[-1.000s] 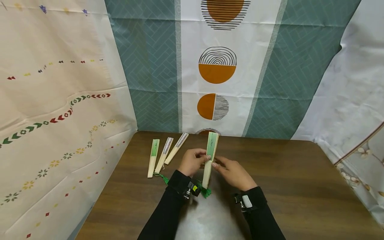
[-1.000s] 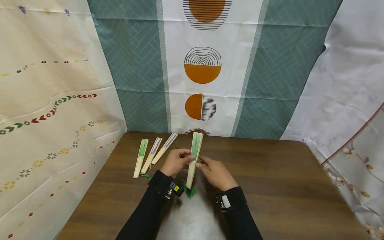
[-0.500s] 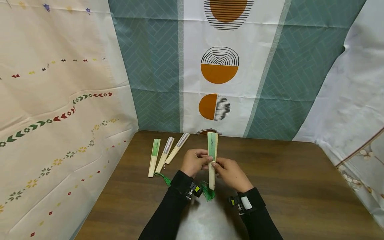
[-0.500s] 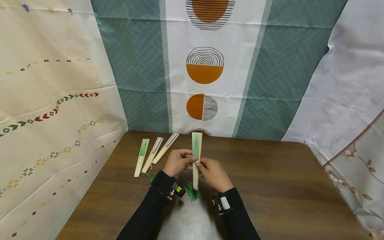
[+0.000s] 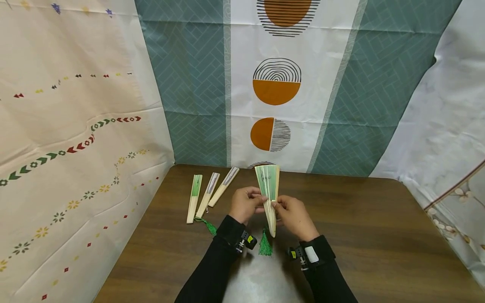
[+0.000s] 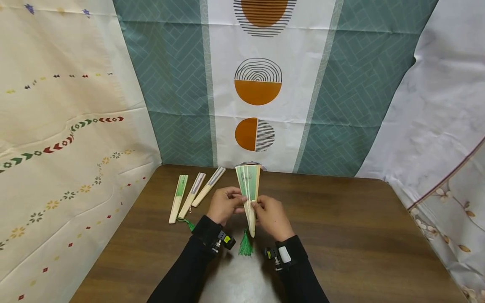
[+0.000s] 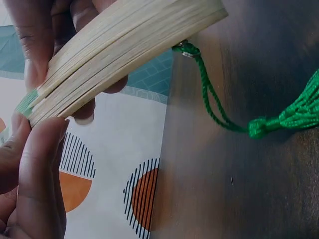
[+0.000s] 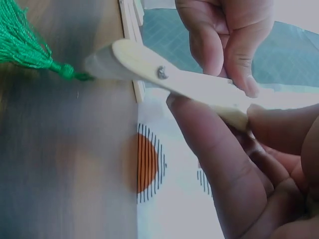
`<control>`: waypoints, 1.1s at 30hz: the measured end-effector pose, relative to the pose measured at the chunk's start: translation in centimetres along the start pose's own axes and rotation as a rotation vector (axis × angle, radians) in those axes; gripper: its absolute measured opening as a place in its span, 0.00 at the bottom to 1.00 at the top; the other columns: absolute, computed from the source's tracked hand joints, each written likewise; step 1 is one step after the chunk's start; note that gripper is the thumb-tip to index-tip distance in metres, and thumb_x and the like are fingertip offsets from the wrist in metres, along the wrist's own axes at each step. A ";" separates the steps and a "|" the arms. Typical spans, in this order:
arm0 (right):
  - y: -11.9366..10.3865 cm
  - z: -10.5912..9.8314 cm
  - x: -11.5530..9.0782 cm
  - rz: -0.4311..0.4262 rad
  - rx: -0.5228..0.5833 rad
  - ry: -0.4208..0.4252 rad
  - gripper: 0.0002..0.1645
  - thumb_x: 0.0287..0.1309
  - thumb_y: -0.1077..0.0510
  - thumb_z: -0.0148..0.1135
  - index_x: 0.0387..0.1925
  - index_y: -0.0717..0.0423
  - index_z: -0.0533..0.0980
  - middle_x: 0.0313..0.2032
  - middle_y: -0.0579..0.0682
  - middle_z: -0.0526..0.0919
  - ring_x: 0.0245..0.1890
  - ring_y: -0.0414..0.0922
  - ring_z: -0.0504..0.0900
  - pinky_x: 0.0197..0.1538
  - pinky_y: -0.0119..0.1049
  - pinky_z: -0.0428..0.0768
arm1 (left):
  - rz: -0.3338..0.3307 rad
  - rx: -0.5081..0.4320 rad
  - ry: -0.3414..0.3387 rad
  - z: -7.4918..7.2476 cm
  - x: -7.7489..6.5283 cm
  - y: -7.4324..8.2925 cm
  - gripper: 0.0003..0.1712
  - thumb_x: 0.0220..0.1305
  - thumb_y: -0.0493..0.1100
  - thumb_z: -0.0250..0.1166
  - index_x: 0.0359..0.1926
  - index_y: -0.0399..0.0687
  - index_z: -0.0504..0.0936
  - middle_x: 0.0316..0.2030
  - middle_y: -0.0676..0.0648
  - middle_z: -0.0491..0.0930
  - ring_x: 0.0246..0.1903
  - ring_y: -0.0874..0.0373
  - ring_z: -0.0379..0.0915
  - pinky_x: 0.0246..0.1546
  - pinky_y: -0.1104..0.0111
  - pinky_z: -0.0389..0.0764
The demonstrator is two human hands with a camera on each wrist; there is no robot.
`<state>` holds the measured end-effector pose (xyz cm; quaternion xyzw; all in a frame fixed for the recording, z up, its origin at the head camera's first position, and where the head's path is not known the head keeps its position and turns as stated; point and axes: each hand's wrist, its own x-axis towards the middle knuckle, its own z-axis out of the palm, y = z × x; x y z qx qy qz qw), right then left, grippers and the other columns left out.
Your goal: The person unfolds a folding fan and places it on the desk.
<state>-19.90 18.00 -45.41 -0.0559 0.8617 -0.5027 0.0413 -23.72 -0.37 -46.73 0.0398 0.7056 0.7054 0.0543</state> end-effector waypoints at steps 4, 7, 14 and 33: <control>0.0 -0.1 -0.1 0.029 0.038 0.035 0.15 0.88 0.60 0.59 0.57 0.70 0.83 0.46 0.64 0.93 0.39 0.54 0.97 0.44 0.53 0.99 | -0.006 -0.036 0.016 0.0 0.1 -0.1 0.05 0.76 0.26 0.71 0.49 0.28 0.89 0.37 0.44 0.87 0.38 0.53 0.95 0.40 0.62 0.99; -0.1 -0.2 -0.2 0.043 0.056 0.057 0.15 0.88 0.60 0.59 0.57 0.70 0.82 0.46 0.65 0.93 0.39 0.53 0.97 0.44 0.51 0.99 | -0.005 -0.054 0.024 0.0 0.2 -0.1 0.02 0.76 0.26 0.71 0.45 0.32 0.88 0.35 0.47 0.84 0.36 0.56 0.94 0.39 0.65 0.99; -0.1 -0.3 -0.2 0.078 0.137 0.099 0.17 0.89 0.60 0.57 0.61 0.71 0.81 0.48 0.67 0.92 0.39 0.49 0.96 0.44 0.48 0.99 | 0.020 -0.095 0.043 -0.1 0.3 -0.2 0.04 0.76 0.25 0.71 0.42 0.33 0.86 0.33 0.51 0.78 0.32 0.63 0.87 0.36 0.69 0.97; 0.0 -0.5 0.0 0.121 0.238 0.159 0.18 0.91 0.60 0.54 0.61 0.72 0.81 0.48 0.68 0.92 0.42 0.46 0.95 0.43 0.40 0.98 | -0.003 -0.176 0.093 0.1 0.2 -0.1 0.03 0.77 0.24 0.68 0.43 0.29 0.82 0.35 0.48 0.79 0.35 0.60 0.85 0.55 0.41 0.97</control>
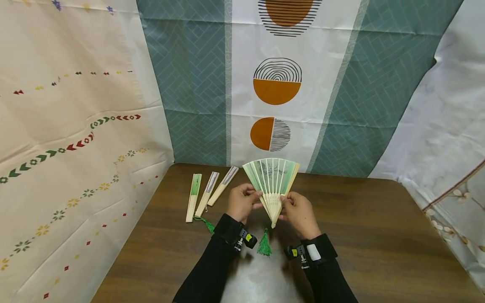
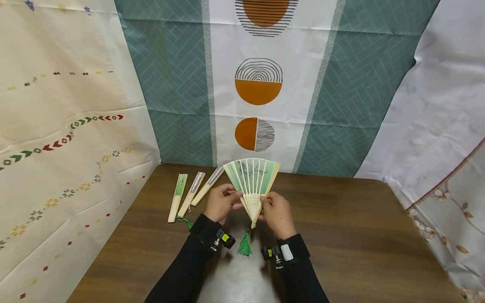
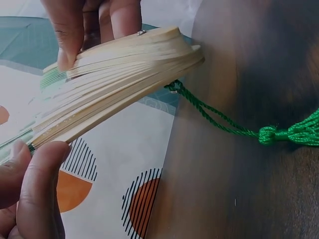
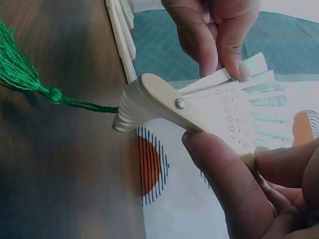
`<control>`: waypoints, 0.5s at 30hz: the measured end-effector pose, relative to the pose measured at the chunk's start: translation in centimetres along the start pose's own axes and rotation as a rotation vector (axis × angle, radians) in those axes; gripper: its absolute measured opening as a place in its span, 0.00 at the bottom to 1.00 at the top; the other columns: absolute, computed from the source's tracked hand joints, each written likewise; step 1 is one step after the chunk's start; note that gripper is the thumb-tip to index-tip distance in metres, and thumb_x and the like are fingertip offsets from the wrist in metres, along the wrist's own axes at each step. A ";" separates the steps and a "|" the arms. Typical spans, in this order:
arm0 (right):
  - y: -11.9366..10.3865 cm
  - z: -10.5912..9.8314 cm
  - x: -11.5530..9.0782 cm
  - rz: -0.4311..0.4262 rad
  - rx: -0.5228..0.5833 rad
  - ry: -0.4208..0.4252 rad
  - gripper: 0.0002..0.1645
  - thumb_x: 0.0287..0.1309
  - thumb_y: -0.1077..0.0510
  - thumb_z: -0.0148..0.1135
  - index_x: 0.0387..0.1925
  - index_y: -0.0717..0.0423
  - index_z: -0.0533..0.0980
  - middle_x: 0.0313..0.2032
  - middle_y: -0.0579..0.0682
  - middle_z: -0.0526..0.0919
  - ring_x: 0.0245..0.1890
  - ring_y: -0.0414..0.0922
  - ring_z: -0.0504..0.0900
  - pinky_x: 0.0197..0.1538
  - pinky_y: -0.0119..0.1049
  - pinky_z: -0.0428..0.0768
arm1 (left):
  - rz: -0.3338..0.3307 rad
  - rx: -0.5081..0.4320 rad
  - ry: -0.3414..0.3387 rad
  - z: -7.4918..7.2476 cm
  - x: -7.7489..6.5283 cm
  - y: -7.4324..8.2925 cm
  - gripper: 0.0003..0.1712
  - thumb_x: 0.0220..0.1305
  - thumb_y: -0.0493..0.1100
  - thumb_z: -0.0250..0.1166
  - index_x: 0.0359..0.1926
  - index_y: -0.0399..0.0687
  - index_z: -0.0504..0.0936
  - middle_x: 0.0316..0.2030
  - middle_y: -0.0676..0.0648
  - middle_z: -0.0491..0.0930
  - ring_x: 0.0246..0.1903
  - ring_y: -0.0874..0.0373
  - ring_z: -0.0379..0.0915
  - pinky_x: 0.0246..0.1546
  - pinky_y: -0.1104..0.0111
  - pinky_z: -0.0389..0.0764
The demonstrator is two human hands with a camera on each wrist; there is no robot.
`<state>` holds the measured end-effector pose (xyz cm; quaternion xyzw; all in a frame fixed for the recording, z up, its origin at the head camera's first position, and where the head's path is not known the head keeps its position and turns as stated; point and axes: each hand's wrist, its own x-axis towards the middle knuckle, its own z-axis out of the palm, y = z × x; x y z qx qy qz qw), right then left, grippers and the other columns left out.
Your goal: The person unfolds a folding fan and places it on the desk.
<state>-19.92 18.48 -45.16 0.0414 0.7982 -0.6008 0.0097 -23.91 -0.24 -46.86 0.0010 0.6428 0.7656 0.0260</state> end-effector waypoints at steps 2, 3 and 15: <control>0.0 -0.1 0.0 0.000 0.015 0.003 0.17 0.91 0.60 0.54 0.60 0.72 0.80 0.48 0.68 0.91 0.41 0.46 0.95 0.41 0.38 0.98 | 0.000 -0.005 0.002 0.0 0.0 0.0 0.03 0.77 0.23 0.68 0.44 0.26 0.81 0.35 0.48 0.79 0.34 0.60 0.84 0.57 0.38 0.95; 0.0 -0.1 0.0 0.002 0.023 0.006 0.17 0.91 0.60 0.54 0.60 0.72 0.80 0.48 0.68 0.91 0.41 0.46 0.94 0.41 0.37 0.97 | 0.004 -0.005 0.003 0.0 0.0 0.0 0.04 0.77 0.23 0.68 0.44 0.25 0.80 0.35 0.48 0.79 0.34 0.59 0.85 0.57 0.38 0.95; 0.2 -0.2 0.3 -0.004 0.022 0.058 0.17 0.91 0.59 0.55 0.55 0.71 0.82 0.44 0.66 0.90 0.37 0.42 0.92 0.43 0.41 0.99 | 0.016 -0.018 0.039 0.1 0.0 -0.2 0.06 0.78 0.25 0.68 0.41 0.27 0.80 0.35 0.49 0.76 0.36 0.58 0.86 0.55 0.42 0.97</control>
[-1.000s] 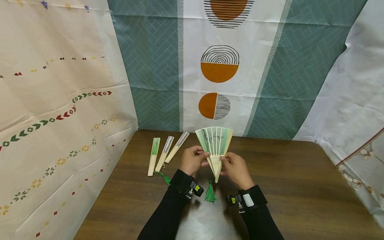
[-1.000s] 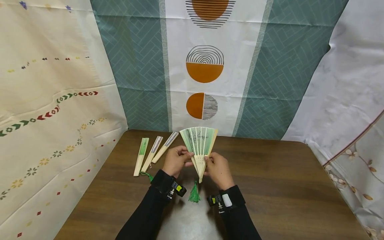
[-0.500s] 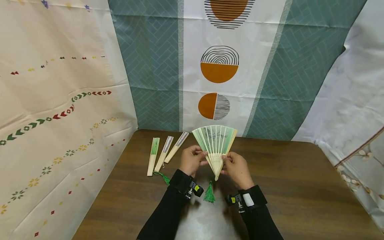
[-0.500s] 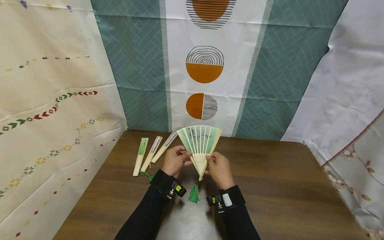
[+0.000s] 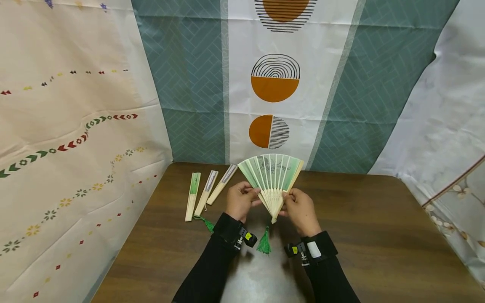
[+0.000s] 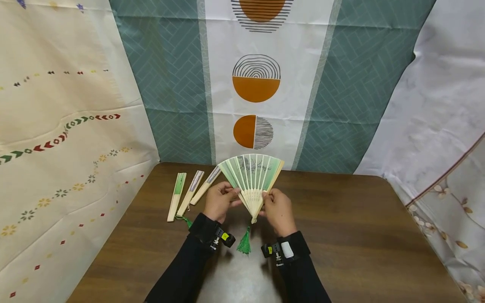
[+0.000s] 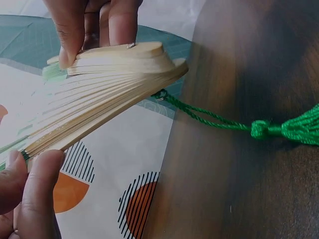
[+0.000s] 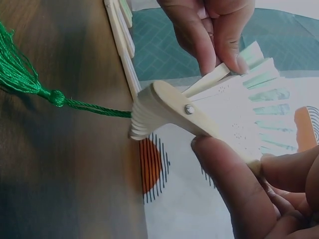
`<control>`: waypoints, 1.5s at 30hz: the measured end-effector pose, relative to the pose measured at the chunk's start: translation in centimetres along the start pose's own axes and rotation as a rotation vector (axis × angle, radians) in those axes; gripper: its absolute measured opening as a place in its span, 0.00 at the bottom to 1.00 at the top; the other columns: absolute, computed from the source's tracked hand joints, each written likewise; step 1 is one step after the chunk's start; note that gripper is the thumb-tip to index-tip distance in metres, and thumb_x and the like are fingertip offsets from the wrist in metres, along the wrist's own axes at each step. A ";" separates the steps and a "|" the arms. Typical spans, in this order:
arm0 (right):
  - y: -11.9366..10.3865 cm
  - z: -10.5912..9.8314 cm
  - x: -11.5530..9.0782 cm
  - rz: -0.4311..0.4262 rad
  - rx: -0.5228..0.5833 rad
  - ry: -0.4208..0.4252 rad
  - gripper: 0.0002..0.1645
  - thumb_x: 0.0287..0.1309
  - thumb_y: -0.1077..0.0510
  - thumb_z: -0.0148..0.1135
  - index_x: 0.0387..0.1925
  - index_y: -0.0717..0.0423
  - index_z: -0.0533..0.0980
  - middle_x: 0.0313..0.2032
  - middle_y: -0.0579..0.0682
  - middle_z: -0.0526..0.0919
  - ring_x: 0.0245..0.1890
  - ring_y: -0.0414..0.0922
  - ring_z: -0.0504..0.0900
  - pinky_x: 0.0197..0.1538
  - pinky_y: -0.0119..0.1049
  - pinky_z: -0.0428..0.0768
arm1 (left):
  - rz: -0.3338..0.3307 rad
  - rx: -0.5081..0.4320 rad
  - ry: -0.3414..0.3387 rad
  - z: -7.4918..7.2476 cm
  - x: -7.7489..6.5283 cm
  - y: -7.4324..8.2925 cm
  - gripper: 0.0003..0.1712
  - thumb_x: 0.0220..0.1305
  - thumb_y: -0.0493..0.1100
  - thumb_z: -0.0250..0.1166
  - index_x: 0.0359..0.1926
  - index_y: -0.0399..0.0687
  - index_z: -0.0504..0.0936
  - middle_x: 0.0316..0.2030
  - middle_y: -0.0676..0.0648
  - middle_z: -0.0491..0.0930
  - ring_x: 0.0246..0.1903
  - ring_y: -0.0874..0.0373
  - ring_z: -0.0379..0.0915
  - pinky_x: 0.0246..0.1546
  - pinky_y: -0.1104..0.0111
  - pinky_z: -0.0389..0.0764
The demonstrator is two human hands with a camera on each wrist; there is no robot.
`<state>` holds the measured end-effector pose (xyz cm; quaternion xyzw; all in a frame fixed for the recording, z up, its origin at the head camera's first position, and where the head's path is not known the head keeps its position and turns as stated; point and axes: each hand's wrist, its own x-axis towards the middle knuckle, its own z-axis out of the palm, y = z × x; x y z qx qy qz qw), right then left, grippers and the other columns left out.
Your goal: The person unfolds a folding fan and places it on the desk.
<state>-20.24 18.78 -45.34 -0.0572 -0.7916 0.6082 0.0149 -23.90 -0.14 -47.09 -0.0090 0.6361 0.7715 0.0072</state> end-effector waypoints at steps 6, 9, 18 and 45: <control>0.1 0.2 -0.1 0.006 -0.006 0.032 0.16 0.91 0.59 0.54 0.54 0.70 0.82 0.42 0.63 0.90 0.37 0.41 0.91 0.42 0.39 0.98 | 0.004 -0.017 0.021 -0.2 -0.1 -0.2 0.04 0.80 0.27 0.68 0.44 0.27 0.81 0.35 0.48 0.76 0.40 0.56 0.85 0.55 0.43 0.97; 0.2 0.2 -0.2 0.009 0.003 0.047 0.16 0.91 0.59 0.54 0.54 0.71 0.81 0.42 0.64 0.89 0.38 0.42 0.91 0.39 0.34 0.97 | 0.006 -0.029 0.019 -0.2 -0.2 -0.4 0.04 0.80 0.27 0.67 0.45 0.26 0.81 0.35 0.49 0.76 0.40 0.57 0.85 0.55 0.45 0.98; 0.1 0.0 0.0 -0.010 0.038 0.053 0.19 0.92 0.57 0.53 0.59 0.72 0.80 0.48 0.68 0.89 0.46 0.48 0.94 0.42 0.36 0.98 | 0.024 -0.072 0.035 0.0 0.1 0.0 0.04 0.79 0.25 0.67 0.43 0.26 0.80 0.35 0.49 0.76 0.40 0.57 0.84 0.54 0.46 0.98; -0.2 -0.3 0.2 -0.003 0.174 0.113 0.21 0.93 0.58 0.51 0.65 0.75 0.77 0.54 0.71 0.90 0.39 0.37 0.92 0.42 0.28 0.95 | 0.024 -0.217 0.085 0.2 0.5 -0.3 0.10 0.79 0.25 0.67 0.37 0.36 0.80 0.34 0.49 0.78 0.36 0.56 0.84 0.45 0.60 1.00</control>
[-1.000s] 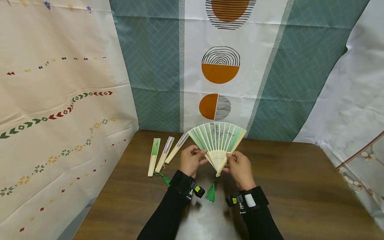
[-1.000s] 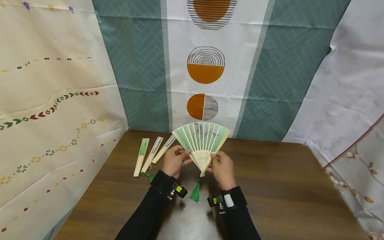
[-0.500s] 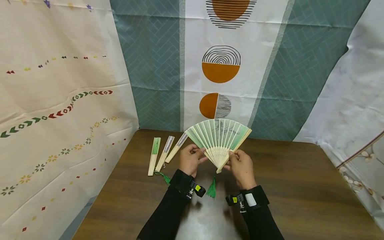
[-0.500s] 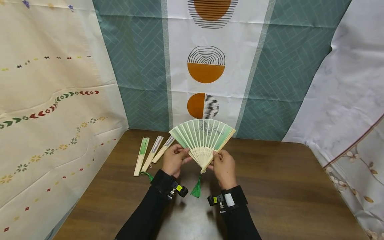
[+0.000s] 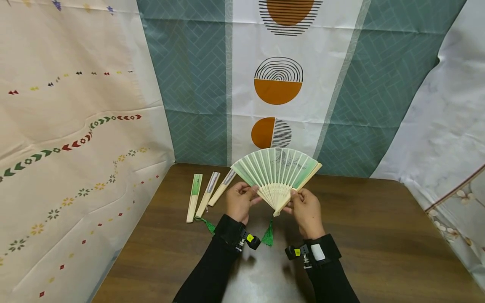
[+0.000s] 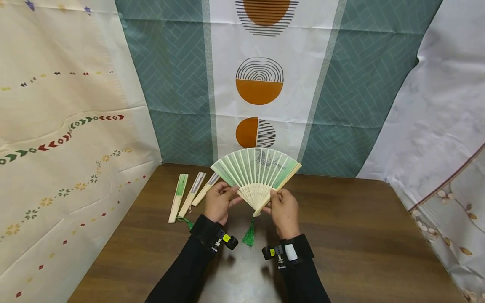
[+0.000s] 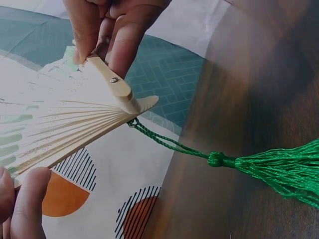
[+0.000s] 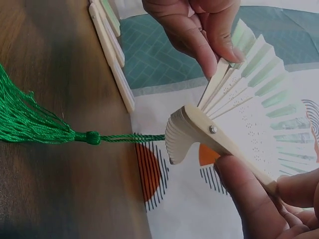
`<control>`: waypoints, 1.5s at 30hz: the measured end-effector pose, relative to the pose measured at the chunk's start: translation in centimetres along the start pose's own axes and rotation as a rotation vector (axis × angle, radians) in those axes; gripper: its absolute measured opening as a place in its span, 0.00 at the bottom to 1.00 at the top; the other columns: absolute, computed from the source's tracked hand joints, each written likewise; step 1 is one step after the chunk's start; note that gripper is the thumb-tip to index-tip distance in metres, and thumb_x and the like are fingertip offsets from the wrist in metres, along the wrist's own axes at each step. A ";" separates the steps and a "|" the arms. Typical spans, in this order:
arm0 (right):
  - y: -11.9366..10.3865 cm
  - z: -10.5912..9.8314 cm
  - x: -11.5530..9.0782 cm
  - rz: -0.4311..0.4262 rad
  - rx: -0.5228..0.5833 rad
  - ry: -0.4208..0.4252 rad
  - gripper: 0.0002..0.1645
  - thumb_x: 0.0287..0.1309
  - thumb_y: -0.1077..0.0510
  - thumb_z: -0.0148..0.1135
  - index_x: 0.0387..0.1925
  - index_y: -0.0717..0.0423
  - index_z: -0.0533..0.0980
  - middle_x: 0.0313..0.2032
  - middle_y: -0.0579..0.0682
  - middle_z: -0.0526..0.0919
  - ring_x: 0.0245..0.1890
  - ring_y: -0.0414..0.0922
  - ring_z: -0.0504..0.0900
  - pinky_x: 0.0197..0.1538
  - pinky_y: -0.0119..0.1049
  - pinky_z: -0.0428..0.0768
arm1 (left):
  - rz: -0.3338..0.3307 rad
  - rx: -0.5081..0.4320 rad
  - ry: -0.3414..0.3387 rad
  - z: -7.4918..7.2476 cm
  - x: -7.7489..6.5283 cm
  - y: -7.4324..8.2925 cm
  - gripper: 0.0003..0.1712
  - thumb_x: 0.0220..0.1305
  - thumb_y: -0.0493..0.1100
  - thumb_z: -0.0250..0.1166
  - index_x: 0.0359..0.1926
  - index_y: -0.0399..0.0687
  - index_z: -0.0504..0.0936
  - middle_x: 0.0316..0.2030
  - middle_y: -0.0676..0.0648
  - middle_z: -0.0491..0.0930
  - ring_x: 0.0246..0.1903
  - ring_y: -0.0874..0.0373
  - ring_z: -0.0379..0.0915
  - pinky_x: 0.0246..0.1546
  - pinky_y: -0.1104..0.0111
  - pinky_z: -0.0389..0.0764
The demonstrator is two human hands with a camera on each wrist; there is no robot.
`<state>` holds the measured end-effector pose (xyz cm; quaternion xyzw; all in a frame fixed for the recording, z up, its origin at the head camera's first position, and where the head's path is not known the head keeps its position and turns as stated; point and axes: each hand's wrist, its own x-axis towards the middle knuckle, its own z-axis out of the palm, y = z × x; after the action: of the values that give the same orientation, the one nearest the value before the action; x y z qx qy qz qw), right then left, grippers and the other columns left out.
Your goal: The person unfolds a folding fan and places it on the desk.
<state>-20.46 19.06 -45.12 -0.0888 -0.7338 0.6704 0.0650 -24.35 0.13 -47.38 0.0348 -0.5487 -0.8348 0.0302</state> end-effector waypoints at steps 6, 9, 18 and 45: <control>-0.1 -0.1 0.0 -0.004 0.049 0.027 0.22 0.92 0.58 0.52 0.65 0.76 0.76 0.55 0.71 0.89 0.38 0.35 0.92 0.41 0.27 0.95 | 0.011 -0.017 0.000 0.1 0.1 0.1 0.13 0.79 0.25 0.67 0.35 0.39 0.79 0.33 0.49 0.77 0.35 0.54 0.84 0.42 0.64 0.99; -0.1 -0.1 0.0 -0.006 0.065 0.035 0.22 0.92 0.58 0.51 0.65 0.76 0.76 0.56 0.73 0.89 0.38 0.36 0.93 0.41 0.27 0.95 | 0.011 -0.028 0.004 0.2 0.1 0.1 0.13 0.79 0.24 0.67 0.35 0.39 0.79 0.33 0.49 0.77 0.34 0.54 0.84 0.40 0.67 0.98; 0.0 0.0 0.1 -0.013 0.084 0.051 0.21 0.92 0.59 0.52 0.65 0.77 0.75 0.57 0.74 0.88 0.39 0.35 0.93 0.42 0.27 0.95 | 0.012 -0.064 0.024 0.3 0.1 -0.1 0.09 0.79 0.23 0.66 0.37 0.35 0.82 0.31 0.48 0.80 0.36 0.55 0.83 0.37 0.69 0.97; -0.1 -0.1 0.1 -0.010 0.222 0.098 0.24 0.93 0.60 0.49 0.70 0.79 0.71 0.61 0.75 0.86 0.38 0.32 0.94 0.46 0.28 0.96 | 0.006 -0.198 0.033 0.1 -0.1 0.1 0.09 0.82 0.23 0.61 0.40 0.35 0.80 0.33 0.48 0.77 0.36 0.57 0.82 0.43 0.69 0.98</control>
<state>-20.56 19.13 -45.06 -0.1099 -0.6516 0.7419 0.1135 -24.30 0.18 -47.26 0.0435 -0.4630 -0.8842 0.0448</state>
